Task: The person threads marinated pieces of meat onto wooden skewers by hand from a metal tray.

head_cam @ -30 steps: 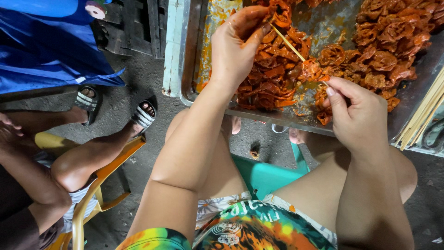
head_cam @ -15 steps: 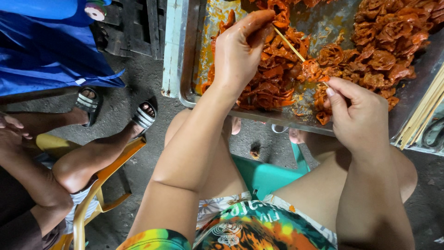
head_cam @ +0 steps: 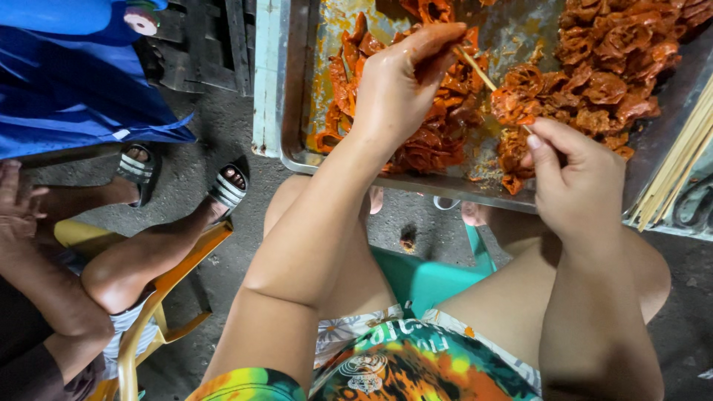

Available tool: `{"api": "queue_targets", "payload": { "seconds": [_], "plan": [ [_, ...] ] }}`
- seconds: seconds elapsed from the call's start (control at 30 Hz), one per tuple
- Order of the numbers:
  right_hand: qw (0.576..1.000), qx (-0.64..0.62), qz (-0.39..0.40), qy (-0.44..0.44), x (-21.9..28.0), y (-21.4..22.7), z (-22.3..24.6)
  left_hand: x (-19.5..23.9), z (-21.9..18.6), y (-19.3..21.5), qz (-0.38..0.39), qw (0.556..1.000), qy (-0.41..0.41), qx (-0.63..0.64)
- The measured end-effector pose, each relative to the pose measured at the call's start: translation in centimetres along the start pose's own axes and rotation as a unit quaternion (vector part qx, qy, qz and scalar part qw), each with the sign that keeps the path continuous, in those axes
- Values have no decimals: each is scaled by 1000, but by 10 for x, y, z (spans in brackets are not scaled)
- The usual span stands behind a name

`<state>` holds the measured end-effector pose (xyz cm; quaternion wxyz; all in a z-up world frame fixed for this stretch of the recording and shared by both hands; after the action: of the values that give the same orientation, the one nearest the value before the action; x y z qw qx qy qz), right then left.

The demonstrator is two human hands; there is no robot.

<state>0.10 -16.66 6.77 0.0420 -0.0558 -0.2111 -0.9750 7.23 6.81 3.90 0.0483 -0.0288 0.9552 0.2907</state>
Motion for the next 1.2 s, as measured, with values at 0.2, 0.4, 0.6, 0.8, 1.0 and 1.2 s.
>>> {"api": "queue_targets", "payload": {
  "seconds": [0.2, 0.4, 0.6, 0.8, 1.0, 1.2],
  "plan": [
    [999, -9, -49, 0, 7, 55, -11, 6, -32, -3, -49, 990, -113, -62],
    [983, -141, -111, -26, 14, 112, -35, 16, -21, -63, 82, 978, -108, -157],
    [981, -151, -114, -42, 12, 132, -44, 21, -33, -134, 134, 951, -158, -228],
    [985, -114, -126, -9, 16, 138, -35, -16, -11, -187, 257, 879, -81, -393],
    [982, -142, -124, -28, 8, 142, -42, -44, -35, -134, 70, 971, -142, -180],
    [978, -169, -122, -2, 7, 143, -44, 0, -56, -181, 154, 954, -180, -186]
  ]
}}
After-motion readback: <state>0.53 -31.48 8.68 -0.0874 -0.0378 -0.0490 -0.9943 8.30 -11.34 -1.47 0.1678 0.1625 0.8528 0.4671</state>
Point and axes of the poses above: each hand's wrist, its own x-axis away from the middle knuckle, its own y-axis out of the back of the hand, z = x × y, the point moved 9 cm from there along -x, towards the middle knuckle, and after that the axes turned 14 degrees about -x, right-handed, at the moved point
